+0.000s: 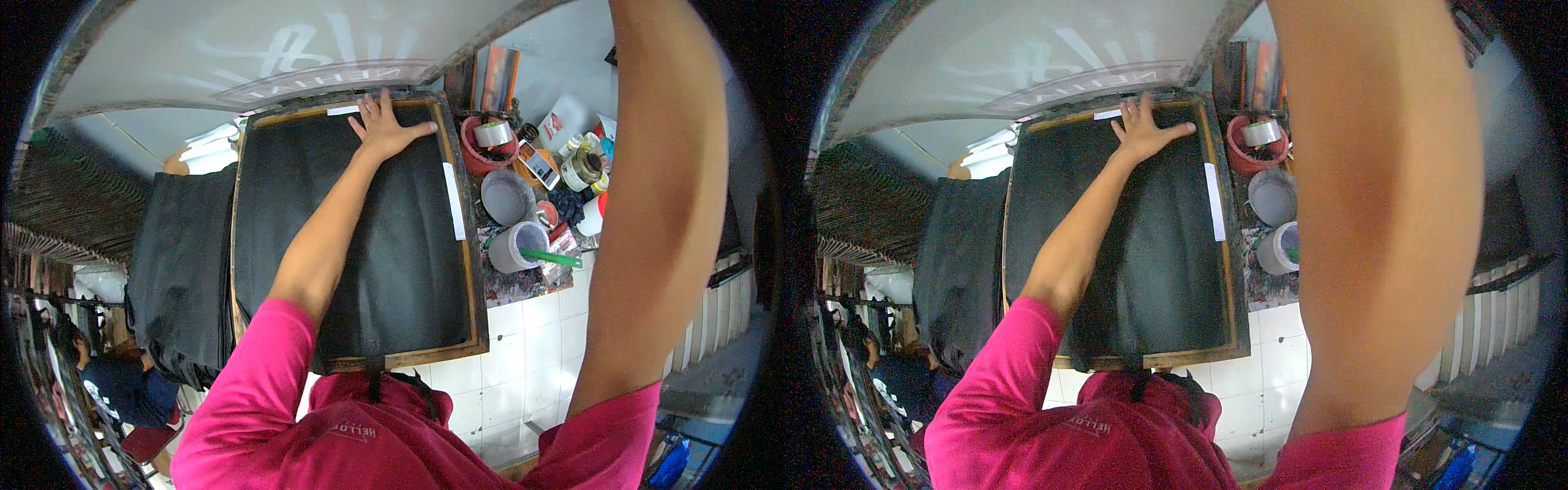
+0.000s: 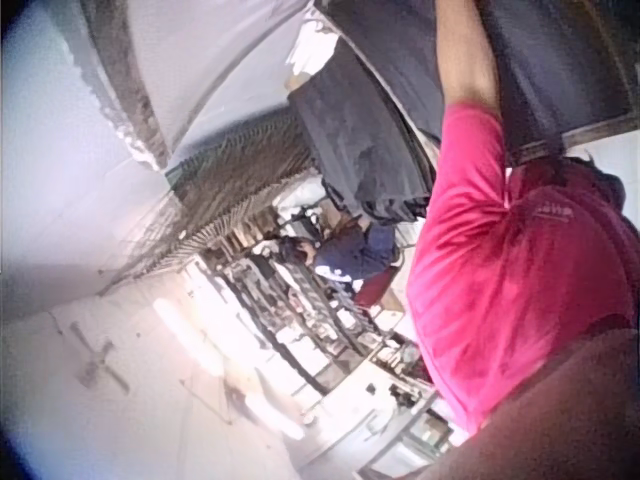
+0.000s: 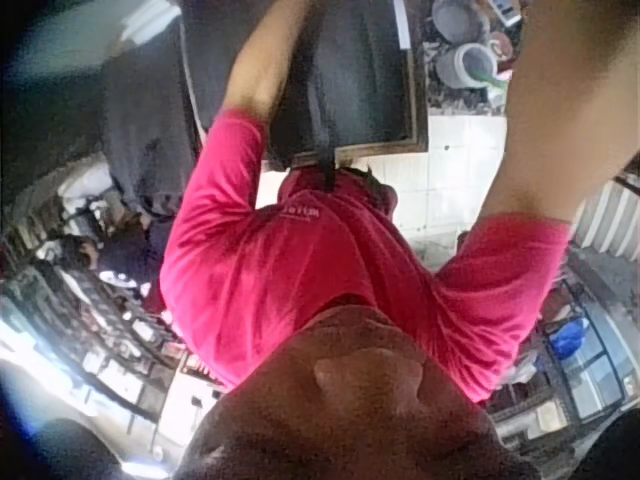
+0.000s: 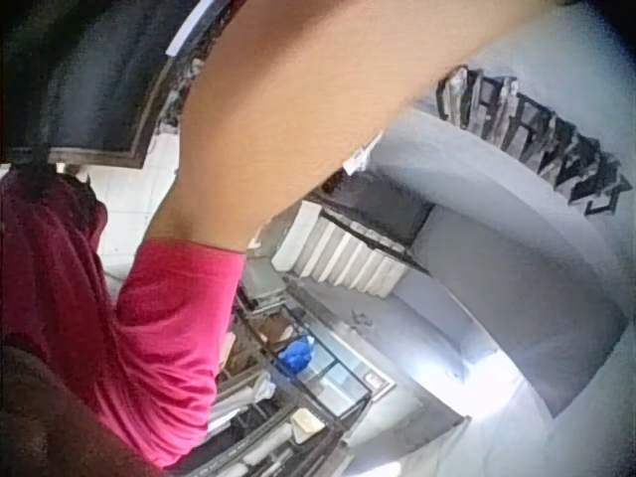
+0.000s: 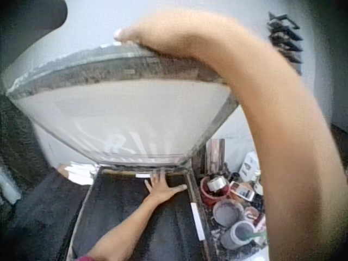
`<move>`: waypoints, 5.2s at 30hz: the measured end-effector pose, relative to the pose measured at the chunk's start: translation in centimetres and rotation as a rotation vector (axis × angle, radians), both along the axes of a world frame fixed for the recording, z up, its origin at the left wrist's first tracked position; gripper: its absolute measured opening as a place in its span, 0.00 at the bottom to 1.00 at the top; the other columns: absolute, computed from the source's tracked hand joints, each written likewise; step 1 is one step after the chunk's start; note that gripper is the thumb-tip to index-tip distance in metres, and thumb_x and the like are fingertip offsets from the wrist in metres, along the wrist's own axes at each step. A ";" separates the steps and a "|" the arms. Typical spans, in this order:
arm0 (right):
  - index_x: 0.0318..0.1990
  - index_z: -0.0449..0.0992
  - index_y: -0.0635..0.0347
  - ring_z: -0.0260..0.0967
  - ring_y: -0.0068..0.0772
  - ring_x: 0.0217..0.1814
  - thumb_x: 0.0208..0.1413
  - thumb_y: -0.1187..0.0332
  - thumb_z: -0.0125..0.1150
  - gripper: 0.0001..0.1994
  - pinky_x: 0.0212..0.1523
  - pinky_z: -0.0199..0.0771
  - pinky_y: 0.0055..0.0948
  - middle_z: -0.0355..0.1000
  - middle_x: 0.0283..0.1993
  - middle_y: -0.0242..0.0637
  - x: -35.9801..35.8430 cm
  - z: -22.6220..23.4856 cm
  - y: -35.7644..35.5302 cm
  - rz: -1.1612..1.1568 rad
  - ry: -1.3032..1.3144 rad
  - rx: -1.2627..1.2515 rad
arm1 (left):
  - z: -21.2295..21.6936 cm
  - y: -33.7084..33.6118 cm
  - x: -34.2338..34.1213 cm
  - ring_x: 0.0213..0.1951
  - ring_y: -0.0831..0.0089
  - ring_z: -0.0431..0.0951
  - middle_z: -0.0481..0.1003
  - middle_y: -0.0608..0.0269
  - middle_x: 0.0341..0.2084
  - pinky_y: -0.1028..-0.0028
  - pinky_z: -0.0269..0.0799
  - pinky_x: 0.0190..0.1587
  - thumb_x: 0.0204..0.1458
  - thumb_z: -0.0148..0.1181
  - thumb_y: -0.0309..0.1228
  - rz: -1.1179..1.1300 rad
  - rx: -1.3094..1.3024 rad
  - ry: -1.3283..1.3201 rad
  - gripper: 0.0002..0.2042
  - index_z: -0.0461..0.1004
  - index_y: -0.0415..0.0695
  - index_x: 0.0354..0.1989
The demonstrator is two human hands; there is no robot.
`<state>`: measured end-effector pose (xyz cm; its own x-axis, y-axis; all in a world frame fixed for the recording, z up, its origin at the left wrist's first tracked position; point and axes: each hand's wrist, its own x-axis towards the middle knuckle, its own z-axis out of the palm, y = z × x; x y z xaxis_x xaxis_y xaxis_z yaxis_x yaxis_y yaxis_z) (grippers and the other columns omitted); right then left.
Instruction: The person performs screen printing on black bags by placing each bag on the printing surface, lowering the screen, and using a squeegee to apply white ink before lifting the screen and stacking the printed bags.
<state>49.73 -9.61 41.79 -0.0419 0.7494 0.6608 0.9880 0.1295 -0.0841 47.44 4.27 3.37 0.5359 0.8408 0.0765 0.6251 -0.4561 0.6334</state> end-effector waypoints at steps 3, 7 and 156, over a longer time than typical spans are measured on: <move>0.44 0.82 0.63 0.78 0.47 0.38 0.65 0.56 0.60 0.17 0.42 0.74 0.36 0.78 0.38 0.51 -0.1 -0.7 -2.5 -0.069 -0.020 -0.046 | 6.3 -4.9 -5.1 0.69 0.51 0.66 0.64 0.35 0.68 0.60 0.61 0.70 0.61 0.62 0.52 -0.128 -0.140 -0.677 0.43 0.53 0.33 0.74; 0.43 0.82 0.62 0.78 0.47 0.36 0.66 0.58 0.60 0.15 0.41 0.74 0.35 0.78 0.36 0.51 -2.6 -3.8 -9.6 -0.151 0.011 -0.148 | 14.1 -12.3 -19.5 0.51 0.53 0.83 0.80 0.39 0.49 0.58 0.74 0.60 0.68 0.52 0.43 -0.286 -0.181 -1.081 0.23 0.73 0.33 0.58; 0.45 0.83 0.55 0.79 0.50 0.45 0.38 0.39 0.78 0.32 0.51 0.71 0.48 0.82 0.38 0.44 5.1 -32.5 18.2 -0.171 0.006 -0.551 | 1.2 -20.2 -47.0 0.76 0.43 0.50 0.47 0.36 0.75 0.46 0.41 0.76 0.24 0.87 0.46 0.100 -0.160 0.155 0.70 0.43 0.34 0.76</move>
<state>54.86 8.56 9.32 0.1132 0.9787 0.1712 0.9903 -0.0971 -0.0998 0.40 -15.94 4.56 0.4444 0.8851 -0.1384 0.7573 -0.2885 0.5859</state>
